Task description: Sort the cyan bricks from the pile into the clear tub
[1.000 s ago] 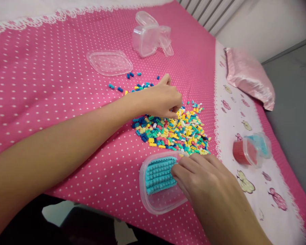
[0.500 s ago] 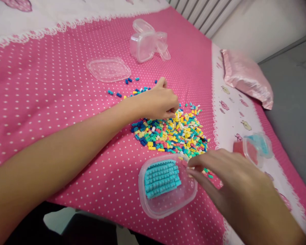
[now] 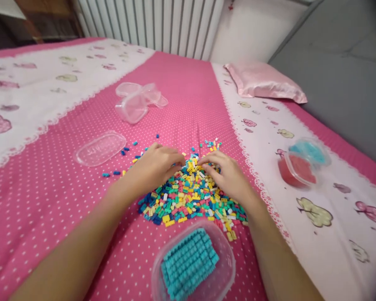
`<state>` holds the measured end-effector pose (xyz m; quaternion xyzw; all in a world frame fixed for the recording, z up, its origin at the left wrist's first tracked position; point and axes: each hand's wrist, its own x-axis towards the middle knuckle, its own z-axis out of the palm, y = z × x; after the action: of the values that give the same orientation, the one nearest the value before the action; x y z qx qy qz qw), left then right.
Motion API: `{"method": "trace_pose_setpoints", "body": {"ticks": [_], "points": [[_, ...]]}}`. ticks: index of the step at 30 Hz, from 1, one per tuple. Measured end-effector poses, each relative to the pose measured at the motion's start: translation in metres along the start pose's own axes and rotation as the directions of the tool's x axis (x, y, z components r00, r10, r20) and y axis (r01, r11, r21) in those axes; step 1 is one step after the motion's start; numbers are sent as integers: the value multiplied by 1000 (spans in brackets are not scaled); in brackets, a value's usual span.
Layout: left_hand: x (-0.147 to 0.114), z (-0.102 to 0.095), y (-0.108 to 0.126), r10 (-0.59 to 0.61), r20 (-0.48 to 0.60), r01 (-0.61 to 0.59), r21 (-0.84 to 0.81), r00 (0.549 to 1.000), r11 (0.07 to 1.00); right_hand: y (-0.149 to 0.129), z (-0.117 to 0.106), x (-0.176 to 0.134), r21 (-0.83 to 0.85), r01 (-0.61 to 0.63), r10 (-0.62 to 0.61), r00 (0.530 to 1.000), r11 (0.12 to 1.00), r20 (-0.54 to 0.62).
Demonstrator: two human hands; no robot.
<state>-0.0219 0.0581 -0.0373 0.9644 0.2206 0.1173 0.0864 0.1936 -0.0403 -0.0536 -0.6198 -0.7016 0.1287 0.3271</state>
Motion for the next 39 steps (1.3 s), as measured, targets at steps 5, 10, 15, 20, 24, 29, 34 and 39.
{"method": "trace_pose_setpoints", "body": {"ticks": [5,10,15,20,24,29,34,39], "points": [[1,-1,3,64,99,-62,-19,993,998,4,-7,-4,20,-8,7,999,1000,44],[4,-5,4,-17,126,21,-33,992,999,10,-14,-1,33,-45,46,999,998,-11],[10,-7,3,39,152,-28,-75,988,997,21,-21,0,41,-66,67,997,997,-33],[12,-6,8,102,194,-81,-116,976,990,26,-31,-5,40,-66,65,998,997,18],[13,-6,13,143,219,-107,-167,965,980,32,-48,-13,63,-48,43,995,997,86],[14,-7,13,86,185,-63,-126,979,990,43,-66,-21,55,-120,122,992,991,-24],[12,-5,1,-153,36,155,-71,988,985,52,-62,-18,19,-214,215,971,977,-109],[6,-5,-7,-361,-39,362,34,932,931,46,-40,-11,13,-206,206,974,978,-93]]}}
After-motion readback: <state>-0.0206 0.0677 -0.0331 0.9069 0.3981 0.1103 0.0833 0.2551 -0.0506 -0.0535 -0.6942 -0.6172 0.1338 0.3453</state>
